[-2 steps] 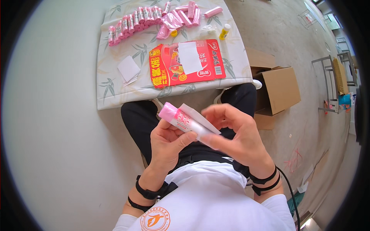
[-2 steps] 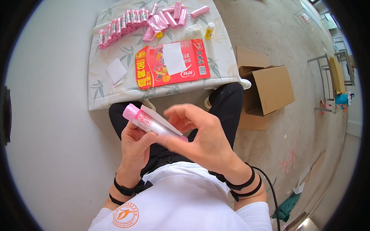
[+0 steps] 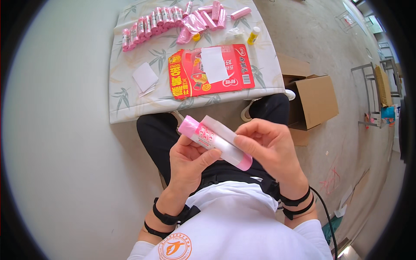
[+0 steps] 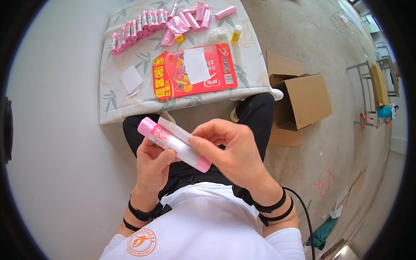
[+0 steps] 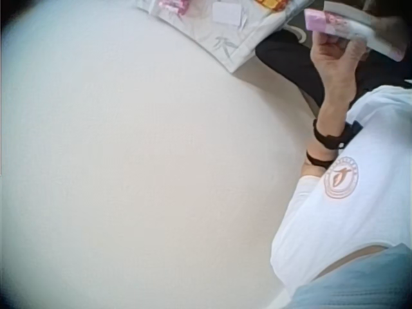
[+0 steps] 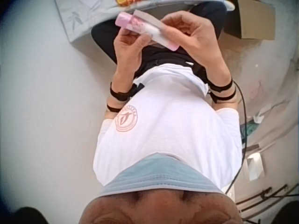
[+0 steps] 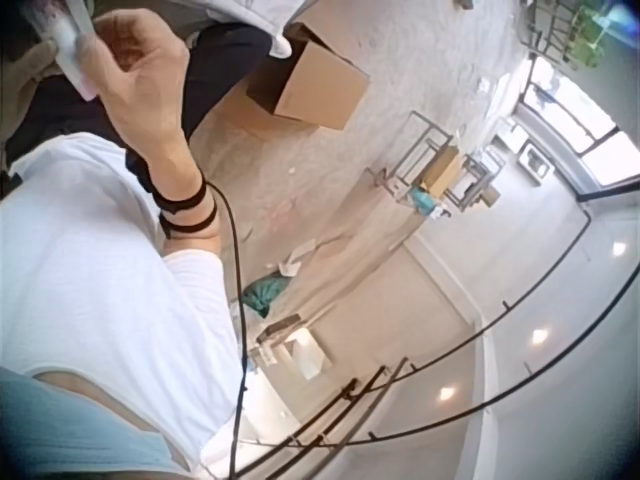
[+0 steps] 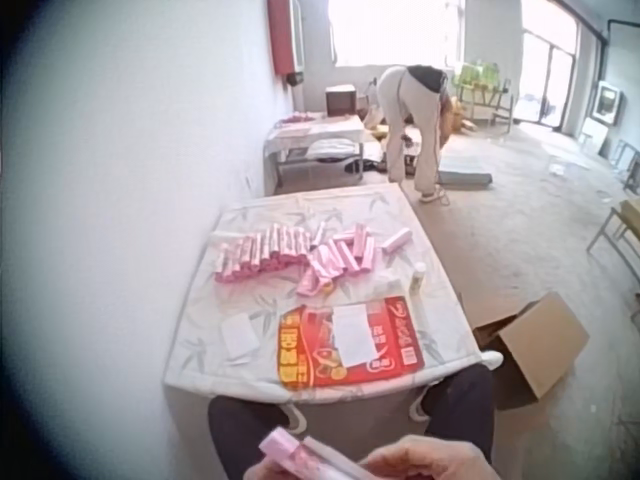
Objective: Applying labels and glue to small pink cylindrical products.
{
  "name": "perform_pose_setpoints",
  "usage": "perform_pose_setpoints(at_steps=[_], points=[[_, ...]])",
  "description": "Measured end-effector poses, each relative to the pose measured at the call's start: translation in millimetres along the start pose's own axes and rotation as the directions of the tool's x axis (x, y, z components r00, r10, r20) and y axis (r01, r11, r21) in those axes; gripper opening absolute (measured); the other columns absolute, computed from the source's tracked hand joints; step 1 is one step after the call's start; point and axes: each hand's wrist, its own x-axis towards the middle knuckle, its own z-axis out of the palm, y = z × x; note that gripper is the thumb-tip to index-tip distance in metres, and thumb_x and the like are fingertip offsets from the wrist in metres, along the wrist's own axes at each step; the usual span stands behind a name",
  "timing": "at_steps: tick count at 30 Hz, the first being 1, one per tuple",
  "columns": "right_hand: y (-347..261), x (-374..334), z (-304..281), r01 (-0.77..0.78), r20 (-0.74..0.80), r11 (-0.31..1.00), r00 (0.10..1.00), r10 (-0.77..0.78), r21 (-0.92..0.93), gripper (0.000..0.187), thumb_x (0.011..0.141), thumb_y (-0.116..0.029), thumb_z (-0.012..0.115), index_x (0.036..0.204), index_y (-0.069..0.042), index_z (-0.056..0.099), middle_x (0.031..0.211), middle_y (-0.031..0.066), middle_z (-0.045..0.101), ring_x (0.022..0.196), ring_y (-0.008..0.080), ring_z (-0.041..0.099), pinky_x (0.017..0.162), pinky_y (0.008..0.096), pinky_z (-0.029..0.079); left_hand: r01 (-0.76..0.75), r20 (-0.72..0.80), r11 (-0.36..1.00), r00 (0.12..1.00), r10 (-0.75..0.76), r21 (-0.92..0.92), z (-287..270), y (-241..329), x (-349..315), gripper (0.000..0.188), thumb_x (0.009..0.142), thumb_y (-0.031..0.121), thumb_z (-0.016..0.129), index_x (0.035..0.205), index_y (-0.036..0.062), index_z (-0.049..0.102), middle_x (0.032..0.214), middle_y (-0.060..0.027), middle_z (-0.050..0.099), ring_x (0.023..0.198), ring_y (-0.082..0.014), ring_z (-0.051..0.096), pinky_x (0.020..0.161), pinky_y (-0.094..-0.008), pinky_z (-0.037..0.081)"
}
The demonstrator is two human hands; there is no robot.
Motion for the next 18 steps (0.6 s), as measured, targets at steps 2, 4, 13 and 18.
perform_pose_setpoints(at_steps=[2, 4, 13, 18], points=[[2, 6, -3, -0.091, -0.041, 0.985, 0.994, 0.098, 0.145, 0.015, 0.083, -0.010, 0.067, 0.089, 0.003, 0.063, 0.078, 0.0038, 0.063, 0.071, 0.0062, 0.059, 0.064, 0.0197, 0.047, 0.013, -0.013, 1.000, 1.000, -0.013, 0.006, 1, 0, -1, 0.039, 0.078, -0.005, 0.067, 0.113, -0.0028, 0.051, 0.105, -0.0144, 0.061, 0.096, -0.0223, 0.063, 0.082, -0.0375, 0.055], [4, 11, -4, -0.098, -0.020, 0.977, 0.994, 0.104, 0.191, 0.015, 0.084, -0.010, 0.067, 0.090, 0.003, 0.063, 0.079, 0.0034, 0.063, 0.072, 0.0058, 0.058, 0.064, 0.0190, 0.047, 0.028, -0.025, 1.000, 0.999, -0.028, 0.011, 1, 1, -1, 0.038, 0.078, -0.005, 0.067, 0.112, -0.0025, 0.051, 0.105, -0.0149, 0.061, 0.095, -0.0229, 0.063, 0.080, -0.0386, 0.057], [7, 25, -12, -0.092, -0.024, 0.945, 0.994, 0.105, 0.315, 0.016, 0.089, -0.013, 0.062, 0.093, 0.003, 0.063, 0.080, 0.0019, 0.062, 0.074, 0.0053, 0.056, 0.065, 0.0187, 0.046, 0.012, -0.013, 0.999, 1.000, -0.013, -0.044, -1, 2, 3, 0.037, 0.079, -0.004, 0.067, 0.113, -0.0024, 0.050, 0.106, -0.0152, 0.061, 0.096, -0.0230, 0.063, 0.081, -0.0382, 0.056], [5, 24, -8, 0.258, -0.141, 0.961, 0.952, -0.271, -0.101, 0.027, 0.073, -0.017, 0.075, 0.093, -0.002, 0.064, 0.090, 0.0071, 0.059, 0.079, 0.0152, 0.056, 0.074, 0.0265, 0.045, -0.006, -0.006, 1.000, 1.000, 0.006, 0.009, -6, -3, 3, 0.041, 0.077, -0.009, 0.067, 0.113, -0.0026, 0.051, 0.109, -0.0162, 0.060, 0.102, -0.0234, 0.061, 0.089, -0.0363, 0.051]])
